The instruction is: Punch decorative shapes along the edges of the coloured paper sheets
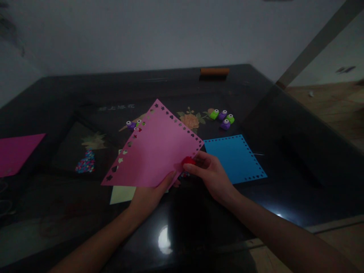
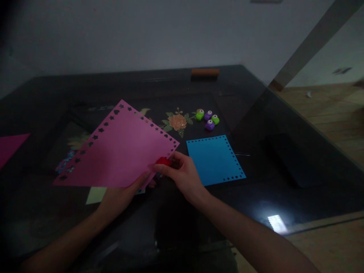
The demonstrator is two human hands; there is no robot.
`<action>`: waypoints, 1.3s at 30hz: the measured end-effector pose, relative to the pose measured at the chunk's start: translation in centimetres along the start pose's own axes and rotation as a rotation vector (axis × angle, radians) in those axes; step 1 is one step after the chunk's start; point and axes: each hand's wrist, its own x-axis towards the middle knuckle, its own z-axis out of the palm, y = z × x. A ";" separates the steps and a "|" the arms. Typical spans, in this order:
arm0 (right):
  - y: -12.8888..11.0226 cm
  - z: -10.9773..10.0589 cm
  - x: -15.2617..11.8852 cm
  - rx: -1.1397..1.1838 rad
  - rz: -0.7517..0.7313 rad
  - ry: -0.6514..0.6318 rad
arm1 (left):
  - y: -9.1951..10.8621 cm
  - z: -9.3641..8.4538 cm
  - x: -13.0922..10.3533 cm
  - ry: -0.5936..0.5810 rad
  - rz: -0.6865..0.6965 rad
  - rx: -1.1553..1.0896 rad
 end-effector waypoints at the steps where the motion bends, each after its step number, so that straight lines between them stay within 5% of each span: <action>1: 0.0 0.0 0.0 0.002 -0.005 -0.005 | 0.0 0.0 0.0 0.001 0.001 0.001; 39: 0.5 -0.7 0.2 0.048 0.092 -0.038 | 0.9 -0.4 0.3 0.086 -0.018 -0.077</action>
